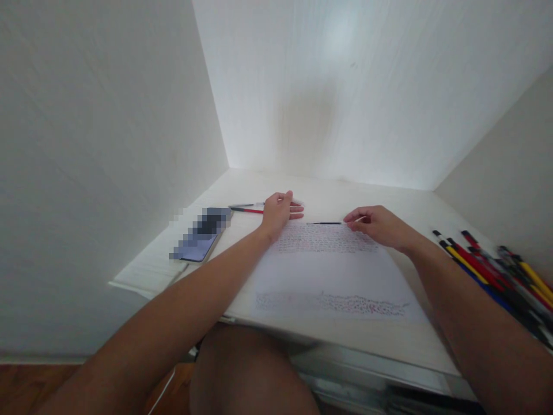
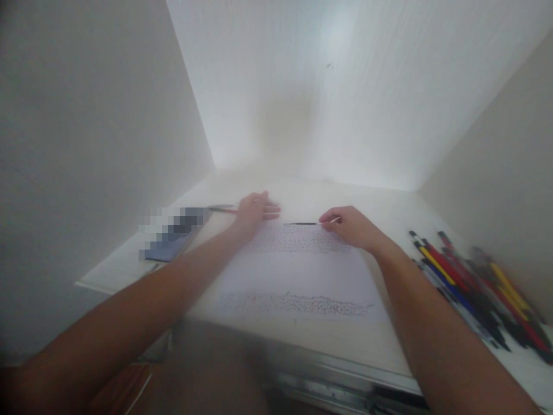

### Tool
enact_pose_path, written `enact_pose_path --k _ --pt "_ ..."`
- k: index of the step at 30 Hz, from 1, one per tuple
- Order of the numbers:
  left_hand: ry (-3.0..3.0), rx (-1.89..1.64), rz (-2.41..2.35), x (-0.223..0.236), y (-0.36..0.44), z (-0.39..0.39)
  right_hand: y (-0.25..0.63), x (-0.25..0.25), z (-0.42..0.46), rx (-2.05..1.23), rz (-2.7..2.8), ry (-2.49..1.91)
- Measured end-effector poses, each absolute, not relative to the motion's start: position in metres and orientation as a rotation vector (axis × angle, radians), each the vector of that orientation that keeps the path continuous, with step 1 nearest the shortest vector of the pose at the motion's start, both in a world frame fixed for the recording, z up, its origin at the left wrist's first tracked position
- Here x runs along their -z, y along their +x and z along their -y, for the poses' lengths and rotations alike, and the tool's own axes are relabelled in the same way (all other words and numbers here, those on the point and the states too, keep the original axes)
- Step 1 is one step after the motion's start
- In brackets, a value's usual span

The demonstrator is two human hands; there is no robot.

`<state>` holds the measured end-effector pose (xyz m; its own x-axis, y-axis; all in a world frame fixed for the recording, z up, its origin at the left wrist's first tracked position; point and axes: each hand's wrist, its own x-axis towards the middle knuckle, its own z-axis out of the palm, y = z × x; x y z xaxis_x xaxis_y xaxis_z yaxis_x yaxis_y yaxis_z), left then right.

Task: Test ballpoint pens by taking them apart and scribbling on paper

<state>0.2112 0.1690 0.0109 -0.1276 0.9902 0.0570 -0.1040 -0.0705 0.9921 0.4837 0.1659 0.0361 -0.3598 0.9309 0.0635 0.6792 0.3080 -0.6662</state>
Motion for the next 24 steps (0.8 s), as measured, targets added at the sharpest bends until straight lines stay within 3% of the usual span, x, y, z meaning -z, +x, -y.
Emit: enact_pose_path --k 8,14,18,24 --pt "1.474 -1.442 -1.451 -0.013 0.208 -0.164 0.481 -0.042 -0.162 -0.716 2.004 -1.382" --pt "2.299 -1.012 -1.515 -0.007 0.21 -0.16 0.486 -0.046 -0.161 -0.752 2.094 -1.411" --pt "2.462 -0.679 -1.507 -0.002 0.214 -0.157 0.491 -0.049 -0.162 -0.717 2.103 -1.434" --pt "2.528 -0.628 -1.397 -0.004 0.215 -0.154 0.514 -0.044 -0.172 -0.744 2.065 -1.405"
